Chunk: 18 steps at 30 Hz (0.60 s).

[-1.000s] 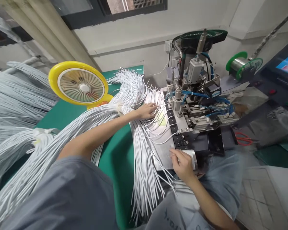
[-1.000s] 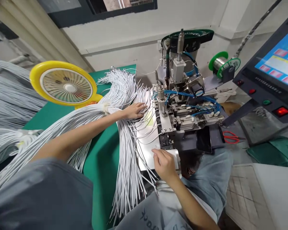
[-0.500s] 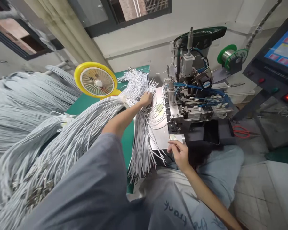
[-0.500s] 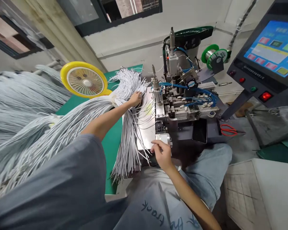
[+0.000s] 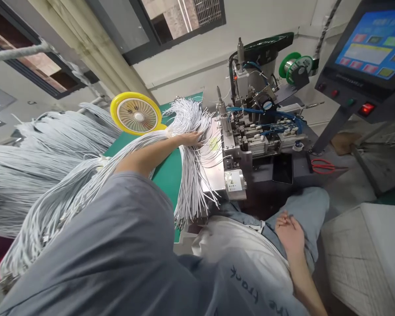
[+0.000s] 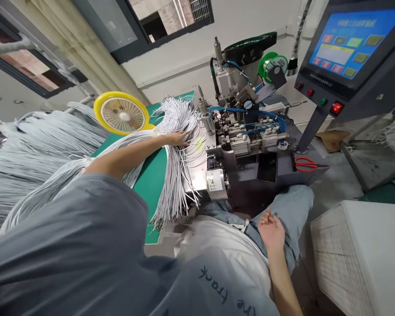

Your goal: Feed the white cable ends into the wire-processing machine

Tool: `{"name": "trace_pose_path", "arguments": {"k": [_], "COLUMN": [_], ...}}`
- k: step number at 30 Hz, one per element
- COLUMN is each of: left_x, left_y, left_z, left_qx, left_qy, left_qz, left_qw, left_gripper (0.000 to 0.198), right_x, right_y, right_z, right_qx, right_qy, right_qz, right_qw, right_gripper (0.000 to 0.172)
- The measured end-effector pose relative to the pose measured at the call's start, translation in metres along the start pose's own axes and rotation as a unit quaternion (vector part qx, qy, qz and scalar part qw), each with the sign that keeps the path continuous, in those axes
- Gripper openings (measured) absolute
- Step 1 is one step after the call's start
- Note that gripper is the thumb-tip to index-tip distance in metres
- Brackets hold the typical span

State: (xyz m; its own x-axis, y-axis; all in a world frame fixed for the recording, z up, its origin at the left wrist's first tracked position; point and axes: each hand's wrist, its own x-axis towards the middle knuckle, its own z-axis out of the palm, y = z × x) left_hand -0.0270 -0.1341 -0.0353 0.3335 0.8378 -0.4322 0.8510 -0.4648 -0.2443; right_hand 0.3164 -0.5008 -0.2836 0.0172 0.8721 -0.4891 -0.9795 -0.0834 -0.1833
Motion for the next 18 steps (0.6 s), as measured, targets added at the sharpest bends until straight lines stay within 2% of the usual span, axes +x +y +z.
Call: {"name": "trace_pose_path", "arguments": {"k": [3,9,12,18], "left_x": [-0.002,-0.004,-0.001,0.011], "left_y": [0.006,0.013,0.013,0.011], "left_z": [0.0,0.0,0.001,0.01], "left_qx": [0.024,0.064,0.068,0.056], "left_qy": [0.008,0.032,0.047,0.119], "left_qz": [-0.003,-0.014,-0.013,-0.009], "left_qw": [1.0,0.997,0.996,0.991], "left_gripper": [0.081,0.077,0.074,0.058], "right_x": [0.002,0.0,0.002,0.01], "right_y": [0.008,0.02,0.024,0.035], "right_z": [0.004,-0.012,-0.013,-0.008], "right_qx": [0.002,-0.009,-0.001,-0.012], "right_qy": [0.007,-0.006,0.004,0.043], "right_qz": [-0.008,0.005,0.009,0.022], "right_qw": [1.0,1.0,1.0,0.999], "right_gripper": [0.019,0.022,0.024,0.025]}}
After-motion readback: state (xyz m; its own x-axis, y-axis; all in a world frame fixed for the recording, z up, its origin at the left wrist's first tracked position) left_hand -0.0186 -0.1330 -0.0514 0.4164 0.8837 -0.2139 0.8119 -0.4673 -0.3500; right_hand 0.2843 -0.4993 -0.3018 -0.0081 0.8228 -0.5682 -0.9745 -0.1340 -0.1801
